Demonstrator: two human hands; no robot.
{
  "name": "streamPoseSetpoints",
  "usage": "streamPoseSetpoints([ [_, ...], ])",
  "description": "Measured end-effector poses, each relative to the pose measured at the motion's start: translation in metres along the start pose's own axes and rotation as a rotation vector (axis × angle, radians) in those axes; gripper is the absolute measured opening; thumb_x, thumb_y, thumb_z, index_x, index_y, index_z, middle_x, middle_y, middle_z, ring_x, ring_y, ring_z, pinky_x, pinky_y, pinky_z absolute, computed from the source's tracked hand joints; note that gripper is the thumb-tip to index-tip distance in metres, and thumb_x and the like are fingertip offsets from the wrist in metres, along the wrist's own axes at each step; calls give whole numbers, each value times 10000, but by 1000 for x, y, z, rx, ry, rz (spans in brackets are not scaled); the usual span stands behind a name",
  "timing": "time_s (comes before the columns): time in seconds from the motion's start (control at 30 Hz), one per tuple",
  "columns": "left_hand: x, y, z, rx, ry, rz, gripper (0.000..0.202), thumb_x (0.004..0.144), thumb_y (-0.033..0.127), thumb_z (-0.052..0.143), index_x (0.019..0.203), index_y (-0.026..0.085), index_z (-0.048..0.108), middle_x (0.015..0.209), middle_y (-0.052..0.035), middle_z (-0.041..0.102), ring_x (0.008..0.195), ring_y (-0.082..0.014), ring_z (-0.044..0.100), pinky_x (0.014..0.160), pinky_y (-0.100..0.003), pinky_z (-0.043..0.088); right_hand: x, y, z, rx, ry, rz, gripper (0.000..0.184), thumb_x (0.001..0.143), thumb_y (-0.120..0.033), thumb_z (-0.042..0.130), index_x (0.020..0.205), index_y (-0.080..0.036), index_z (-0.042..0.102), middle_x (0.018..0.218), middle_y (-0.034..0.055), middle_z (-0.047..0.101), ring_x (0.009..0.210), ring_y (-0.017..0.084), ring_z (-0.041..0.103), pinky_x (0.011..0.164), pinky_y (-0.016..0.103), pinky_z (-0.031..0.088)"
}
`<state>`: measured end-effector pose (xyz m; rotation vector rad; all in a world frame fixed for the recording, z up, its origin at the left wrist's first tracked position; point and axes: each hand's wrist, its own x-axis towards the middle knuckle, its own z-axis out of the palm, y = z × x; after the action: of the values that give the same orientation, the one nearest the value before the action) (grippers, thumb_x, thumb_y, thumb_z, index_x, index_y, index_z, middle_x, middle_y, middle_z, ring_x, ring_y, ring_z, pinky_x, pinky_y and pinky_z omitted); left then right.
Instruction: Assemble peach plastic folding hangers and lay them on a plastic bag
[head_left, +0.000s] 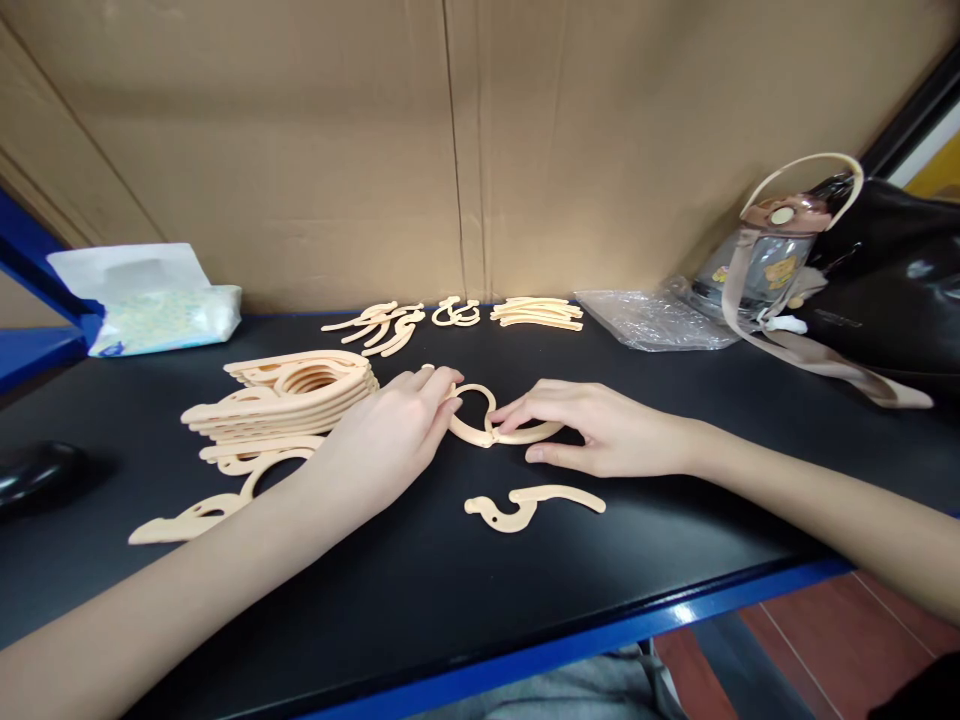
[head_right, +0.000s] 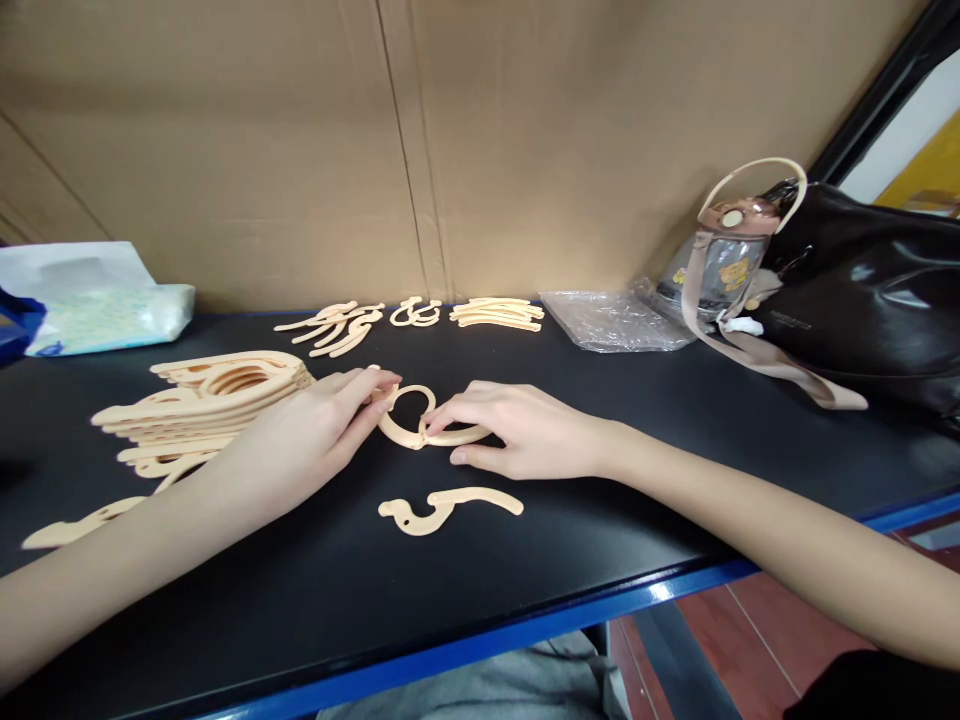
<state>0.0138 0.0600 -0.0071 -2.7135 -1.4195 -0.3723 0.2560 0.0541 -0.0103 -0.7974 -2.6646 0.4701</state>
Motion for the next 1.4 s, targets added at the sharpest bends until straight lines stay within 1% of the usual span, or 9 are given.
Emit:
streamPoseSetpoints([
  [0.17, -2, -1, 9, -2, -31, 179, 386, 996, 326, 293, 1299, 224, 510, 1368, -83, 500, 1140, -258, 537, 950, -427, 451, 3, -7, 5, -50, -6, -119, 355, 933, -61, 404, 1216, -194, 573, 1244, 41, 619, 1157, 156, 515, 986, 348, 403],
  [0.37, -2, 1, 11, -55, -53, 115, 451, 994, 369, 271, 1284, 127, 518, 1382, -122, 501, 1214, -269, 515, 1001, -411, 437, 0, -17, 3, -140, 78, -206, 223, 911, -350, 561, 986, -168, 665, 946, 56, 672, 902, 181, 546, 815, 320, 440],
  [0.53, 0, 3, 2, -101, -41, -41, 325, 952, 342, 381, 1047, 155, 629, 1141, -76, 618, 892, -235, 655, 807, -378, 514, -3, -26, 2, -218, -35, -231, 235, 880, -375, 606, 959, -172, 693, 936, 56, 632, 870, 176, 527, 769, 312, 416],
  [0.6, 1, 1, 0, -125, -36, -74, 248, 908, 336, 468, 926, 167, 648, 1020, -47, 634, 777, -211, 652, 759, -368, 508, -3, -28, -2, -224, -81, -202, 180, 902, -282, 567, 970, -171, 692, 943, 54, 625, 879, 173, 528, 787, 308, 416],
  [0.7, 2, -3, 1, -155, -9, -42, 195, 891, 255, 468, 948, 182, 640, 1010, -33, 628, 781, -197, 645, 771, -357, 500, -4, -25, -12, -236, -145, -100, 161, 888, -198, 555, 989, -185, 681, 934, 41, 624, 889, 173, 536, 777, 295, 421],
  [0.97, 0, -6, 7, -105, -31, 91, 517, 783, -40, 271, 1160, 184, 544, 1248, -56, 543, 1060, -215, 597, 894, -369, 486, -17, 1, -32, -369, -148, 136, 195, 938, -180, 460, 902, -199, 650, 894, 37, 615, 855, 186, 581, 734, 302, 425],
  [1.1, 0, 2, 2, -79, 57, 183, 318, 932, 127, 334, 1137, 158, 575, 1202, -78, 580, 1068, -231, 569, 919, -398, 464, -15, 4, -29, -481, -76, 135, 214, 941, -167, 434, 949, -174, 647, 903, 59, 618, 893, 213, 579, 794, 347, 421],
  [1.23, -4, 11, 1, -63, 51, 313, 268, 942, 371, 487, 1079, 178, 613, 1147, -66, 624, 1107, -238, 540, 946, -401, 422, -9, -2, -21, -405, -44, 63, 217, 924, -346, 533, 969, -180, 666, 965, 57, 626, 906, 208, 560, 808, 349, 418],
  [1.4, -7, 15, 2, -51, 14, 343, 169, 948, 295, 493, 921, 191, 623, 1047, -31, 645, 1096, -218, 532, 901, -382, 407, -5, -8, -13, -346, -24, 72, 186, 913, -301, 550, 846, -169, 663, 923, 47, 626, 859, 187, 544, 776, 333, 415],
])
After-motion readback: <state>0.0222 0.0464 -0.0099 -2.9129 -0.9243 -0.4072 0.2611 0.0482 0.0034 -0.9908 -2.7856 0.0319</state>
